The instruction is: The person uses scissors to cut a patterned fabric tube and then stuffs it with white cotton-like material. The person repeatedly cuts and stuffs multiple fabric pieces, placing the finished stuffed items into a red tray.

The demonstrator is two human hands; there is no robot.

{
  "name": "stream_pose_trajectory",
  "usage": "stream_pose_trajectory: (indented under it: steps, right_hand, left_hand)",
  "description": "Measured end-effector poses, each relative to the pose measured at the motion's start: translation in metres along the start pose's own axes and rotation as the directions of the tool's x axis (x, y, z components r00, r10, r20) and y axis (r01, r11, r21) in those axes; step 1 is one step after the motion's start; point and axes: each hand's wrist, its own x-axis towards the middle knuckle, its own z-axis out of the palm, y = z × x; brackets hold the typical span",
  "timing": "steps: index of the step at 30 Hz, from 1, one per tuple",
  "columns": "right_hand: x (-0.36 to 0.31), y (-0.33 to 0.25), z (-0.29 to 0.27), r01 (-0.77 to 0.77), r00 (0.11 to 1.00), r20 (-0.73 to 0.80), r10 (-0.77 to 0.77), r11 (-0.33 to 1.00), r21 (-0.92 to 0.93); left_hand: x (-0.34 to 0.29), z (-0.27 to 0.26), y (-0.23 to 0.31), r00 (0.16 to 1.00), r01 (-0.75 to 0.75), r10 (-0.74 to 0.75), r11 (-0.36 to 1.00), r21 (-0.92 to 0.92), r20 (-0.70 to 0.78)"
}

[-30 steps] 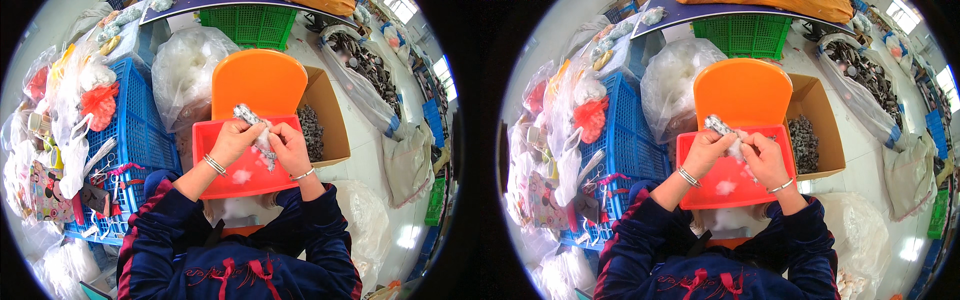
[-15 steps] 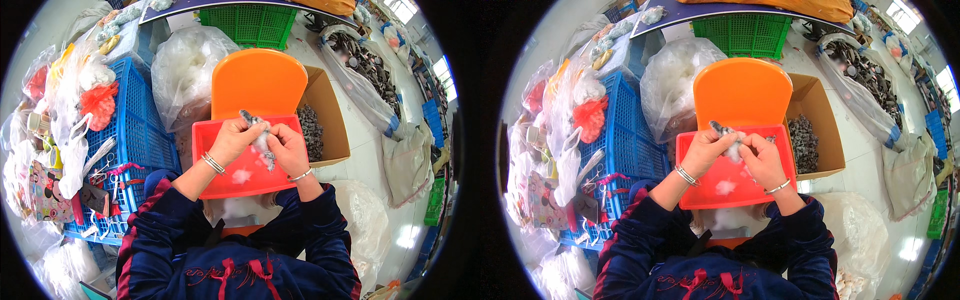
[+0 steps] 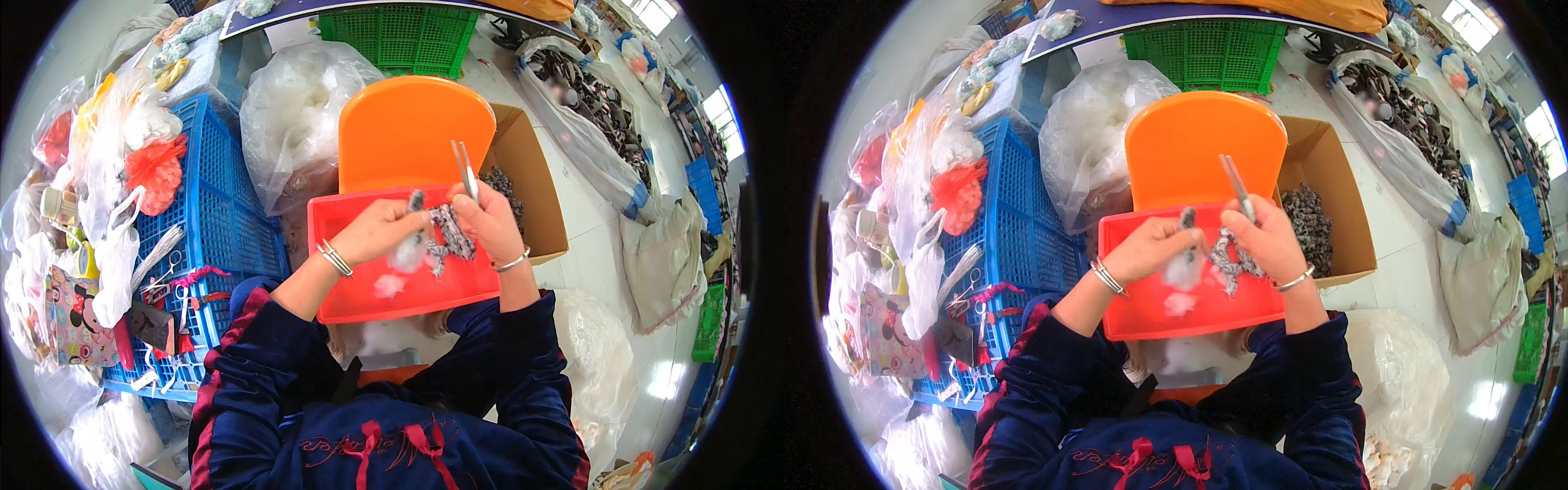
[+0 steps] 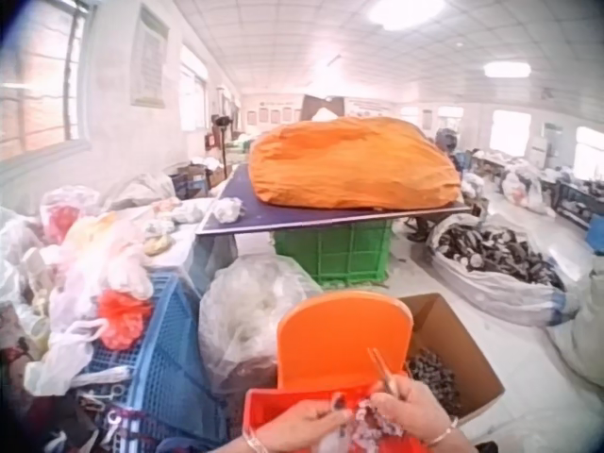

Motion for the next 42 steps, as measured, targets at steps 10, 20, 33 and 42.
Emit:
stream_pose_trajectory:
  steps: [10, 20, 33, 42]
  right_hand:
    - [0.004, 0.01, 0.015, 0.123, 0.979, -0.131, -0.156, 0.964, -0.234]
    - [0.004, 0.0, -0.035, 0.202, 0.887, -0.416, -0.199, 0.979, -0.038]
    - [0.005, 0.007, -0.009, 0.224, 0.928, -0.322, -0.189, 0.972, 0.074]
    - [0.001, -0.003, -0.049, 0.296, 0.844, -0.473, -0.254, 0.955, 0.016]
  left_hand:
    - [0.003, 0.014, -0.009, 0.98, 0.031, -0.024, 0.999, -0.036, 0.2]
    - [-0.005, -0.005, -0.017, 0.939, 0.039, -0.138, 0.953, 0.302, 0.315]
    - [0.02, 0.03, -0.029, 0.967, -0.006, 0.029, 0.996, -0.09, 0.254]
    - [0.0, 0.016, -0.027, 0.953, -0.119, 0.085, 0.988, 0.1, 0.291]
